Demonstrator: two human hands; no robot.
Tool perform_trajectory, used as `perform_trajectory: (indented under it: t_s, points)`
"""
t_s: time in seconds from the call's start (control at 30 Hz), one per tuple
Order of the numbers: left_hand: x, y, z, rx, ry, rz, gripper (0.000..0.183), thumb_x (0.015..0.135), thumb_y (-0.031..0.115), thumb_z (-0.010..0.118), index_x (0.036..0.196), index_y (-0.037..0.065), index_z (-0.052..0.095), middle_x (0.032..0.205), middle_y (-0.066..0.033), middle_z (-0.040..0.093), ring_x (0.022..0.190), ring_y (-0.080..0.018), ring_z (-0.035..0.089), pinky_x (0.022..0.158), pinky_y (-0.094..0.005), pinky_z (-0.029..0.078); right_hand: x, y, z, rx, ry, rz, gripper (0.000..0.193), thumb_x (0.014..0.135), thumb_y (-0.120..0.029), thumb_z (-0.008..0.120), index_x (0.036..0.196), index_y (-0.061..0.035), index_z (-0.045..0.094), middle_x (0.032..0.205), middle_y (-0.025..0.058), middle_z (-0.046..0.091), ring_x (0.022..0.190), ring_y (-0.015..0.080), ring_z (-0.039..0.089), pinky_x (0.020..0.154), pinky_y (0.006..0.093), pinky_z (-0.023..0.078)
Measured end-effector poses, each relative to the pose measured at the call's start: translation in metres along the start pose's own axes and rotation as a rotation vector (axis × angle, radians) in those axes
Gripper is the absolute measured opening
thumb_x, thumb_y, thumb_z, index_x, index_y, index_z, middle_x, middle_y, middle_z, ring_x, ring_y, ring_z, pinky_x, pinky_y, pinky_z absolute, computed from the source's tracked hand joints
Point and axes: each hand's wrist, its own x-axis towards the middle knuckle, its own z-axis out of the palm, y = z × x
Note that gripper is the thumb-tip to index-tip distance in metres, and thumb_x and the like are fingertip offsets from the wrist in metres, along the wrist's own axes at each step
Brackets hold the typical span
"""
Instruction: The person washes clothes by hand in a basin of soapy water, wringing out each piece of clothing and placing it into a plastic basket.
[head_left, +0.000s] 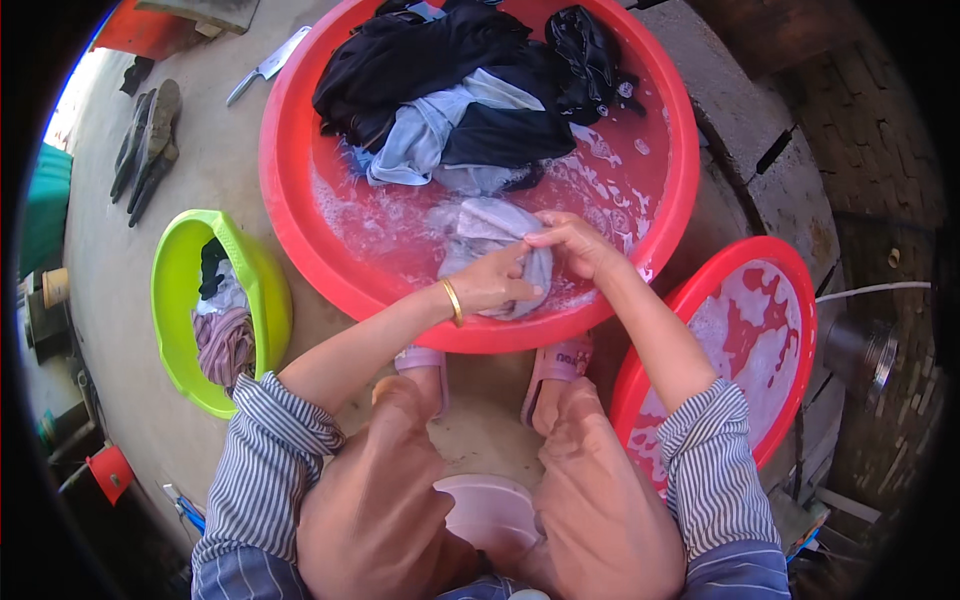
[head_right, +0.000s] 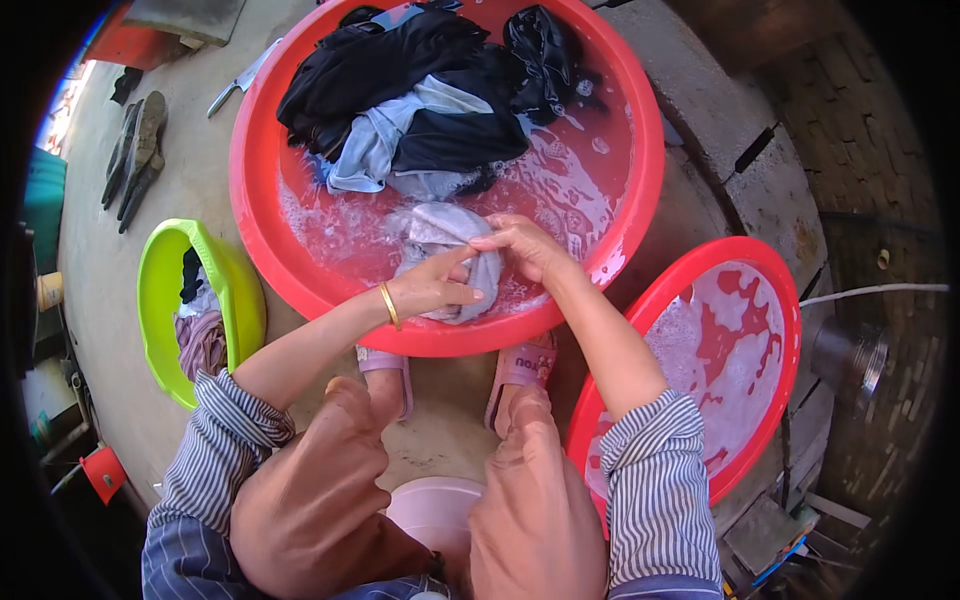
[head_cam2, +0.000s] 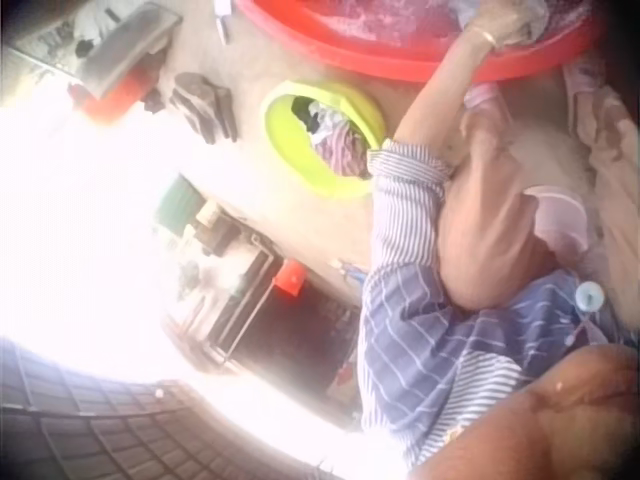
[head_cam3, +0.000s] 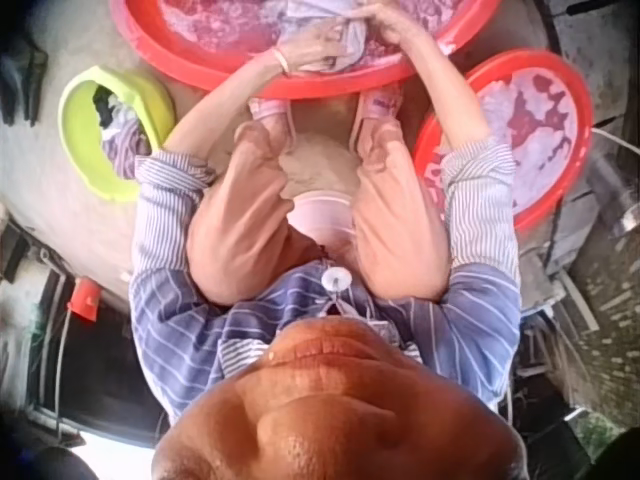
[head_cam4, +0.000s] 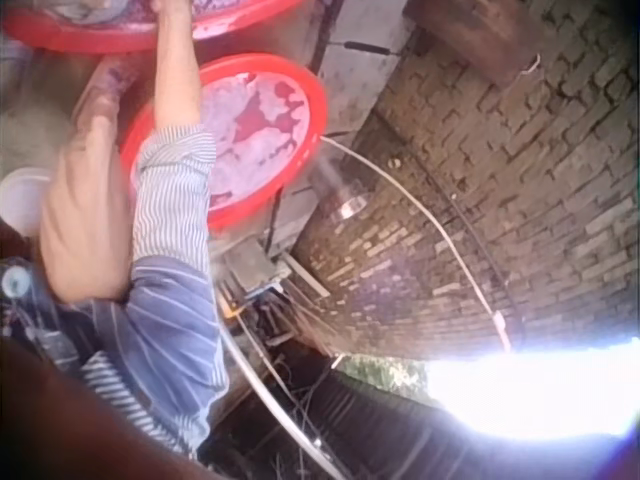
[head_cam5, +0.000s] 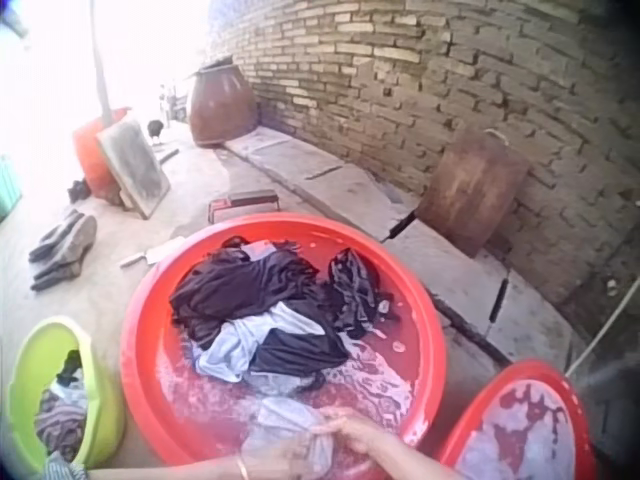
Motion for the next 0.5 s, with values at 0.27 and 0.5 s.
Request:
perform_trajectory:
  t_s: [0.27,0.5]
  points:
    - [0.032,-0.044,-0.039,-0.169,0.668,-0.273,0.054,0.081,0.04,0.065,0.12,0.004,0.057,0.111,-0.0141,0.062,0.101,-0.022,0.058,0.087,-0.0305,0.045,0.01,-0.008,-0.04,-0.305,0.375,-0.15,0.05,0.065,-0.009,0.07,0.11,0.0075,0.057,0.106,0.0145,0.063,0.096,0.0261,0.06,0.086,0.0333,0.045]
    - [0.051,-0.037,-0.064,-1.218,0.138,-0.046,0.072,0.081,0.071,0.045,0.114,0.008,0.055,0.109,-0.015,0.061,0.103,-0.0325,0.058,0.085,-0.0519,0.046,-0.02,0.0,0.1,-0.887,0.457,-0.756,0.031,0.062,-0.007,0.064,0.091,-0.0014,0.055,0.088,0.0185,0.06,0.084,0.0347,0.061,0.073,0.0387,0.048]
